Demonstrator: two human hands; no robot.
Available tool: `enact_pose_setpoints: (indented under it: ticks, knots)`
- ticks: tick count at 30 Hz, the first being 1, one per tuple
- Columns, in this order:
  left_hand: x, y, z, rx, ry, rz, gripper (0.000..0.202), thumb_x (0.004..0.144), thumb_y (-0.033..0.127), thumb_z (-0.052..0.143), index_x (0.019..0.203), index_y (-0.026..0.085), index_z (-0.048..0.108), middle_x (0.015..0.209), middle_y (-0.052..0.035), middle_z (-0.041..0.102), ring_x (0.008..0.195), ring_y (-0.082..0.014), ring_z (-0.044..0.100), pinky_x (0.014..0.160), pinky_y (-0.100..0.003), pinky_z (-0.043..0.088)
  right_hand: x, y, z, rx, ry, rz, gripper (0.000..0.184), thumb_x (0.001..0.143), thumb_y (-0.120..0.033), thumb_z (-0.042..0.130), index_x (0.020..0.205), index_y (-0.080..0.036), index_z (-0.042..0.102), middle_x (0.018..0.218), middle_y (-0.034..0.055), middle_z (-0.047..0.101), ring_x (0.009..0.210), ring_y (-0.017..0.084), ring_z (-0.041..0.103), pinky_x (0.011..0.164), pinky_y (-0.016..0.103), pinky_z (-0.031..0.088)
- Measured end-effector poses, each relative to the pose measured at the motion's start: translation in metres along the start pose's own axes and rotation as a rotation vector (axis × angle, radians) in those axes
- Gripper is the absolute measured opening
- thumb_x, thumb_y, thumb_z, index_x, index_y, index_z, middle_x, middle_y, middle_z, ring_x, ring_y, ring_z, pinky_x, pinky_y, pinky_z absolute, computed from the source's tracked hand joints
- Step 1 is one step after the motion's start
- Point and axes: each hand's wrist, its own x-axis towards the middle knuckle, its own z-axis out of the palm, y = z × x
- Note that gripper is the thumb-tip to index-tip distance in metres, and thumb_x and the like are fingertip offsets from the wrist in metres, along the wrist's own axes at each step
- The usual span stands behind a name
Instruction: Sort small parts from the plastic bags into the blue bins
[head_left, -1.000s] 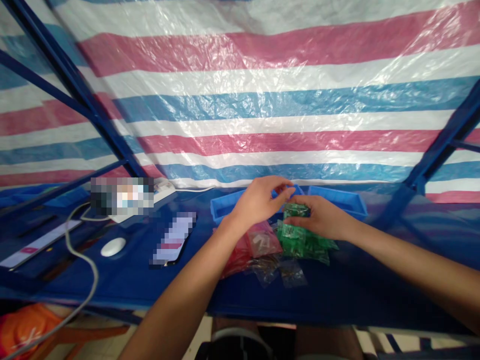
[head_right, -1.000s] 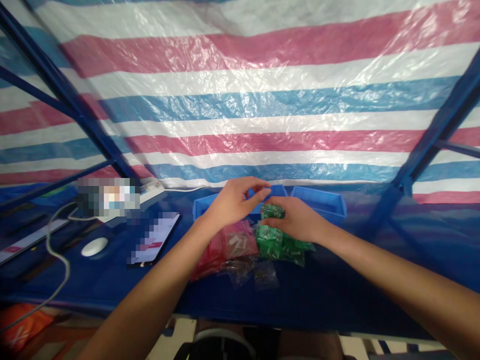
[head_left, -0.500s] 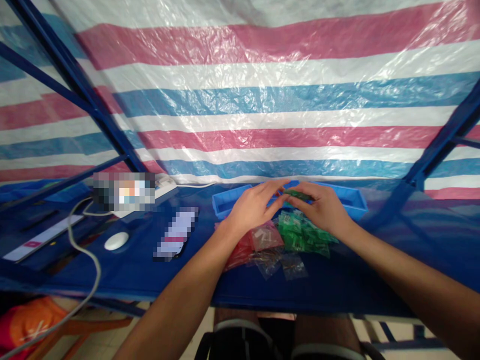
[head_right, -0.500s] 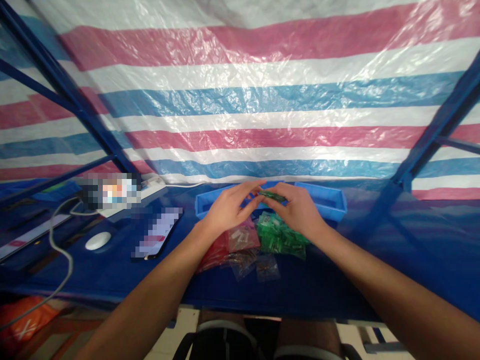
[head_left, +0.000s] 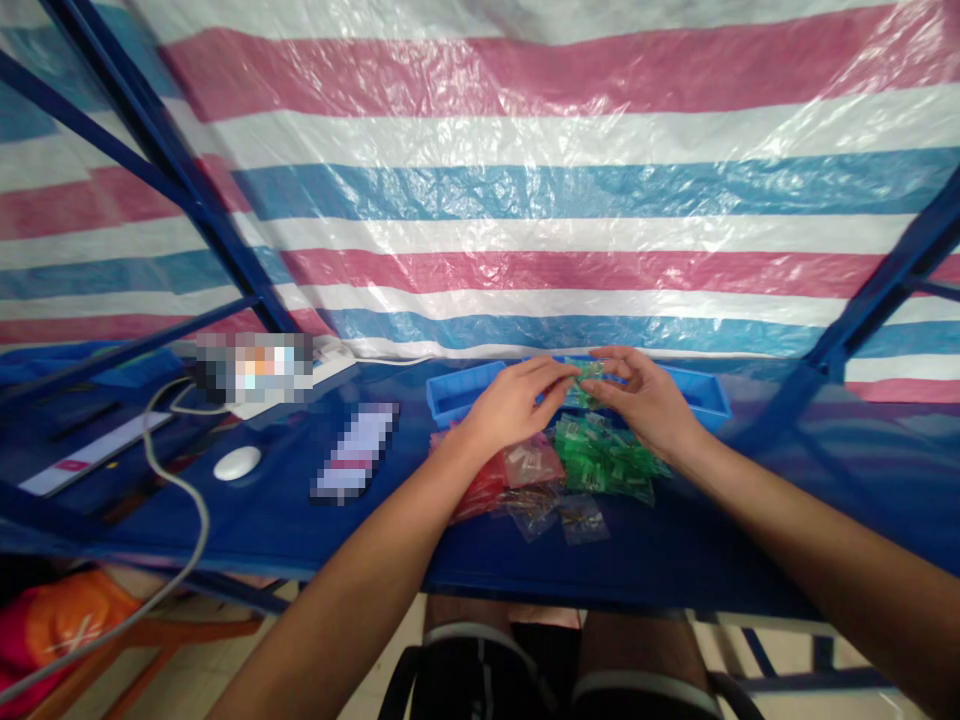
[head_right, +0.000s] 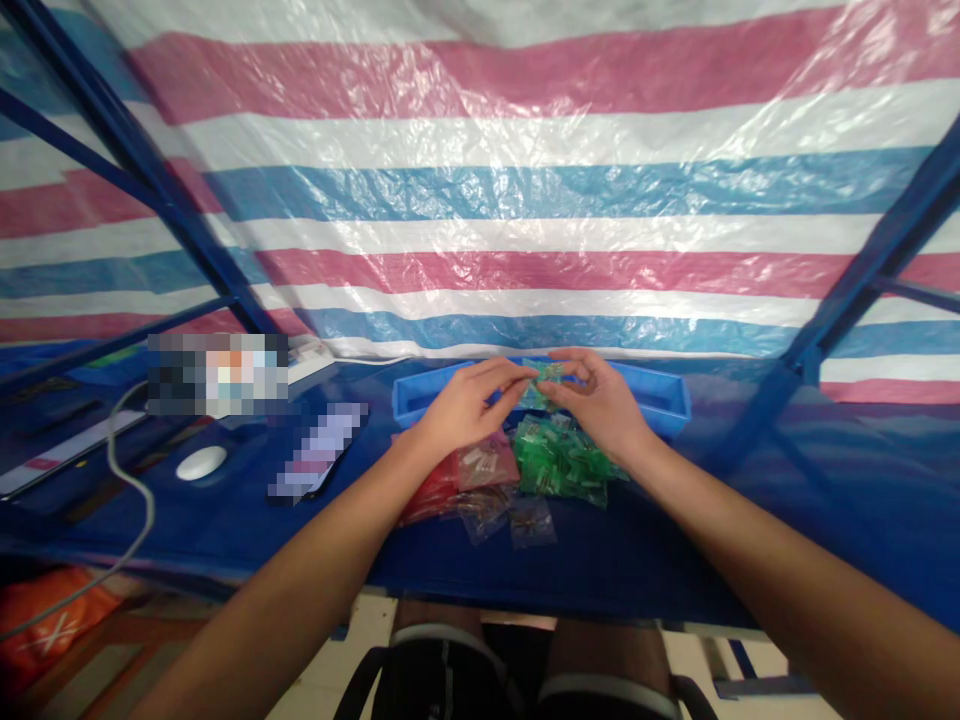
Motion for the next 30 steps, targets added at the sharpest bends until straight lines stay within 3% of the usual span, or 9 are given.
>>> enact_pose_setpoints:
  ticks: [5, 8, 11, 16, 19, 22, 24, 26, 30]
  knots:
    - [-0.002, 0.001, 0.0, 0.046, -0.034, 0.038, 0.048, 0.102, 0.043, 0.069, 0.144, 0.021, 0.066, 0.127, -0.0126, 0.069, 0.12, -0.0254, 0.067, 0.107, -0.044, 0.057, 0.001, -0.003, -0.005, 0.12, 0.026, 0.11, 0.043, 0.072, -0.047, 0.098, 0.101, -0.023, 0.077, 0.126, 0.0058, 0.075, 0.085, 0.016, 0.072, 0.072, 0.029, 0.062]
    - [-0.001, -0.004, 0.002, 0.06, 0.003, 0.03, 0.033, 0.107, 0.038, 0.06, 0.132, 0.021, 0.074, 0.113, -0.0104, 0.069, 0.108, -0.0223, 0.067, 0.099, -0.04, 0.058, 0.0, -0.011, -0.004, 0.172, -0.023, 0.192, 0.04, 0.077, -0.05, 0.095, 0.102, -0.021, 0.082, 0.114, 0.0079, 0.08, 0.087, 0.018, 0.075, 0.074, 0.029, 0.063]
    - [0.0, -0.007, 0.004, 0.055, 0.084, -0.008, 0.032, 0.111, 0.036, 0.052, 0.122, 0.019, 0.077, 0.105, -0.0095, 0.068, 0.103, -0.021, 0.067, 0.094, -0.038, 0.057, -0.002, -0.017, -0.003, 0.202, -0.1, 0.193, 0.043, 0.086, -0.056, 0.086, 0.11, -0.02, 0.083, 0.105, 0.0087, 0.081, 0.093, 0.021, 0.076, 0.08, 0.032, 0.063]
    - [0.0, 0.0, 0.004, 0.034, 0.085, -0.057, 0.035, 0.111, 0.042, 0.052, 0.109, 0.018, 0.076, 0.1, -0.0086, 0.068, 0.1, -0.0212, 0.068, 0.093, -0.038, 0.058, -0.004, -0.012, -0.005, 0.031, -0.121, 0.083, 0.04, 0.077, -0.052, 0.095, 0.1, -0.023, 0.079, 0.085, 0.0036, 0.08, 0.074, 0.02, 0.072, 0.069, 0.033, 0.058]
    - [-0.001, 0.005, 0.004, 0.041, 0.073, -0.057, 0.039, 0.108, 0.047, 0.057, 0.133, 0.019, 0.068, 0.121, -0.0122, 0.069, 0.115, -0.0248, 0.068, 0.101, -0.043, 0.058, -0.003, -0.008, -0.008, 0.0, -0.085, 0.107, 0.039, 0.078, -0.053, 0.093, 0.095, -0.024, 0.075, 0.067, -0.0013, 0.071, 0.054, 0.014, 0.059, 0.053, 0.028, 0.047]
    - [-0.001, 0.006, 0.004, 0.029, 0.092, 0.02, 0.063, 0.101, 0.051, 0.069, 0.155, 0.025, 0.051, 0.151, -0.0161, 0.058, 0.141, -0.0293, 0.058, 0.117, -0.051, 0.052, -0.004, -0.011, -0.008, 0.101, -0.041, 0.17, 0.045, 0.078, -0.048, 0.095, 0.11, -0.026, 0.071, 0.055, -0.008, 0.059, 0.044, 0.01, 0.045, 0.044, 0.024, 0.033]
    - [0.0, 0.003, 0.003, 0.033, 0.08, 0.103, 0.055, 0.1, 0.046, 0.071, 0.149, 0.027, 0.057, 0.156, -0.0139, 0.056, 0.147, -0.0288, 0.053, 0.122, -0.053, 0.048, -0.004, -0.014, -0.007, 0.16, -0.028, 0.202, 0.055, 0.078, -0.046, 0.095, 0.123, -0.028, 0.069, 0.05, -0.0111, 0.051, 0.04, 0.009, 0.036, 0.042, 0.024, 0.027]
    - [0.001, 0.0, 0.003, 0.044, 0.065, 0.153, 0.032, 0.104, 0.037, 0.066, 0.135, 0.027, 0.068, 0.148, -0.0106, 0.064, 0.143, -0.0261, 0.057, 0.122, -0.052, 0.048, -0.005, -0.017, -0.006, 0.175, -0.027, 0.223, 0.06, 0.078, -0.045, 0.095, 0.129, -0.028, 0.068, 0.048, -0.0123, 0.046, 0.039, 0.008, 0.031, 0.04, 0.024, 0.023]
    - [0.002, -0.005, 0.004, 0.041, 0.085, 0.112, 0.021, 0.107, 0.028, 0.06, 0.123, 0.024, 0.073, 0.125, -0.0091, 0.076, 0.129, -0.0244, 0.064, 0.116, -0.05, 0.052, -0.008, -0.022, -0.004, 0.164, -0.047, 0.246, 0.044, 0.083, -0.056, 0.088, 0.11, -0.026, 0.074, 0.049, -0.0083, 0.045, 0.04, 0.01, 0.032, 0.039, 0.026, 0.023]
